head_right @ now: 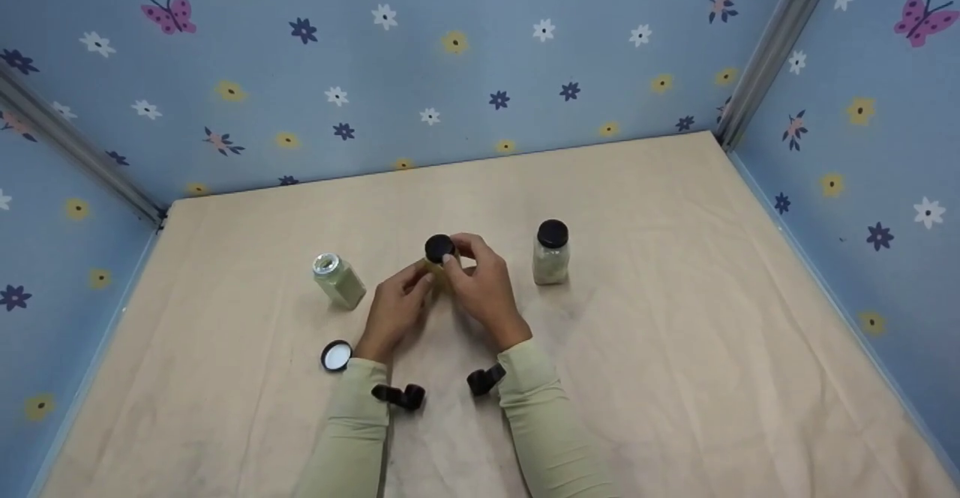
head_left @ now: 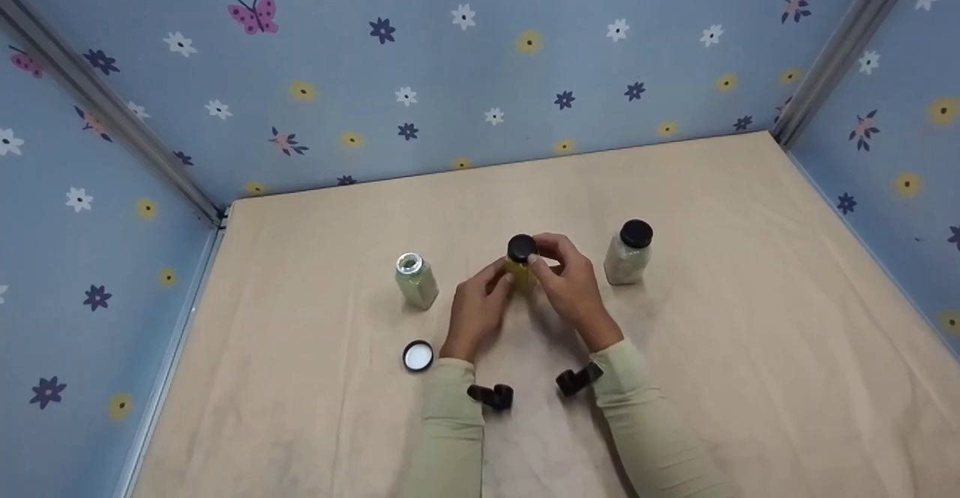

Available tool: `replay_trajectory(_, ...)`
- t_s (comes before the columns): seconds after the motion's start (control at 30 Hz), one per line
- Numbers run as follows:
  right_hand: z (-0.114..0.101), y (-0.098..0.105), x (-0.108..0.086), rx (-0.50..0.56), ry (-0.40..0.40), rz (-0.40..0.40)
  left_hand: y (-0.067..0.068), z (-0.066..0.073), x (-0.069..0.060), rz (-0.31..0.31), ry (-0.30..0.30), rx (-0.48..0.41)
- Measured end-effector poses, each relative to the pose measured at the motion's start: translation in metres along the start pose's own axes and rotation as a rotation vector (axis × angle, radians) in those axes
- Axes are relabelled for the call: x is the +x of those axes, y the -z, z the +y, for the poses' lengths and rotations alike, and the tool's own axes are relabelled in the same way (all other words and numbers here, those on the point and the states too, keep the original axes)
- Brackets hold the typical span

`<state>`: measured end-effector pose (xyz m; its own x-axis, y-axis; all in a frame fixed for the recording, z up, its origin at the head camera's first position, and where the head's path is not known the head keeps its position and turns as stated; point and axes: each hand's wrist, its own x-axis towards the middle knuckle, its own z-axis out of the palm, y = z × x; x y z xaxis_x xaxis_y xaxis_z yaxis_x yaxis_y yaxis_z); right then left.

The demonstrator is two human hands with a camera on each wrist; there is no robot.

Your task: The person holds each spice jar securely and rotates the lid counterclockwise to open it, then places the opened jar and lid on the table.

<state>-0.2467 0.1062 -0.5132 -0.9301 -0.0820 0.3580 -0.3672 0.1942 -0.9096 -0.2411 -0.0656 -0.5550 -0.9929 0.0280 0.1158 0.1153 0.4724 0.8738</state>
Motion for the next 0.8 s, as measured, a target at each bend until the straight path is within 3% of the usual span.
replay_trajectory(0.07,0.0123,0.0010,0.0013,-0.010,-0.003,0.000,-0.0010,0.0002,0.0005,-0.007,0.001,0.000)
replay_trajectory(0.37,0.0104,-0.0029,0.0029,-0.051,0.000,-0.014,-0.0007,0.0011,-0.0005,0.001,0.028,-0.001)
replay_trajectory(0.67,0.0106,-0.0018,0.0013,-0.102,0.031,-0.019,-0.0012,0.0016,-0.0022,0.004,0.008,0.006)
replay_trajectory(0.8,0.0104,-0.0003,0.0014,-0.099,0.011,-0.016,-0.0022,0.0031,-0.0003,-0.003,0.034,0.003)
